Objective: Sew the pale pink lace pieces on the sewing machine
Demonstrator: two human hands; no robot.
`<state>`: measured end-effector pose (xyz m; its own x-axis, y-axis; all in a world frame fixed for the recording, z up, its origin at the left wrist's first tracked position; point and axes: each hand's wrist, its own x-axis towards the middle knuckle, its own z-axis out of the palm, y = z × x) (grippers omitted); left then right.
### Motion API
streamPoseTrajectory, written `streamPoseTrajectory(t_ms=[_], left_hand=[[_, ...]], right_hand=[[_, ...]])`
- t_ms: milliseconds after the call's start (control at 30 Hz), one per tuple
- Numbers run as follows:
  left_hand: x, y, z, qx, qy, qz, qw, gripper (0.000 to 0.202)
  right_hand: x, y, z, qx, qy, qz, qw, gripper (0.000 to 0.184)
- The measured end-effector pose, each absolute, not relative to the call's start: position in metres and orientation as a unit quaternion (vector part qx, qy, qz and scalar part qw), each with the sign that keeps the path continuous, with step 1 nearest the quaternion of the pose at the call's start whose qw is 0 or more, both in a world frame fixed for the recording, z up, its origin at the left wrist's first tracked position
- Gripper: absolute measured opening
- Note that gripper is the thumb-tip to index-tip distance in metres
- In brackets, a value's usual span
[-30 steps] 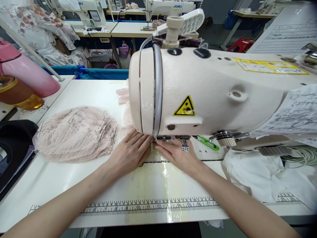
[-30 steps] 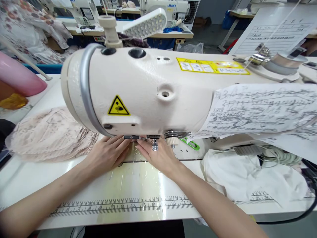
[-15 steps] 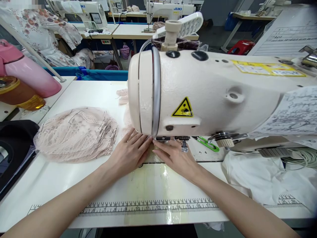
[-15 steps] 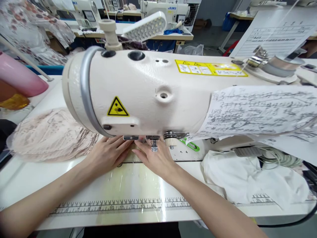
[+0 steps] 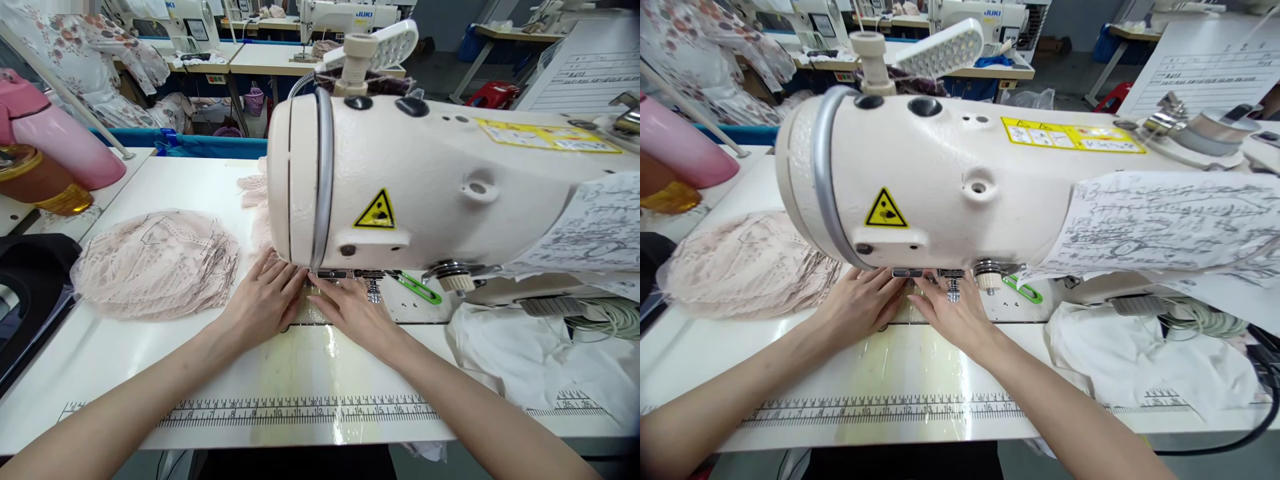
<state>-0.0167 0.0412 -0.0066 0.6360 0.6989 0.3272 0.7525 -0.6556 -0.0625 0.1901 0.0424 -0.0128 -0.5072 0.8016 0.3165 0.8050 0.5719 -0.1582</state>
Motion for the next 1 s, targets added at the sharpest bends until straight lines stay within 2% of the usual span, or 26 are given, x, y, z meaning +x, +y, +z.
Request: streamPoseTrajectory(t_ms=[167, 267, 467, 667, 833, 933, 1000], left_hand=[[-0.018, 0.041, -0.007, -0.897, -0.413, -0.137, 0.082, 0.037], [-0.018, 0.041, -0.006, -0.896, -0.414, -0.136, 0.085, 0.037], [-0.017, 0.04, -0.004, -0.896, -0.42, -0.1, 0.102, 0.041], [-0.016, 0.036, -0.003, -0.891, -0.426, -0.082, 0.136, 0.043], [-0.012, 0.031, 0.005, -0.888, -0.422, -0.091, 0.157, 0.038], [-0.025, 0.032, 0.024, -0.849, -0.516, -0.056, 0.101, 0.03], [-0.044, 0.033, 0.039, -0.791, -0.602, -0.039, 0.099, 0.028]], right_hand=[[0.189, 0.041, -0.018, -0.465, -0.869, -0.037, 0.166, 0.04], [0.192, 0.042, -0.023, -0.463, -0.865, -0.045, 0.189, 0.038], [0.209, 0.047, -0.023, -0.479, -0.851, 0.017, 0.213, 0.039], [0.204, 0.058, -0.031, -0.519, -0.803, 0.038, 0.291, 0.038], [0.208, 0.063, -0.033, -0.461, -0.824, 0.038, 0.326, 0.036], [0.21, 0.065, -0.035, -0.458, -0.823, 0.034, 0.335, 0.035], [0.208, 0.066, -0.037, -0.478, -0.815, 0.036, 0.325, 0.034]])
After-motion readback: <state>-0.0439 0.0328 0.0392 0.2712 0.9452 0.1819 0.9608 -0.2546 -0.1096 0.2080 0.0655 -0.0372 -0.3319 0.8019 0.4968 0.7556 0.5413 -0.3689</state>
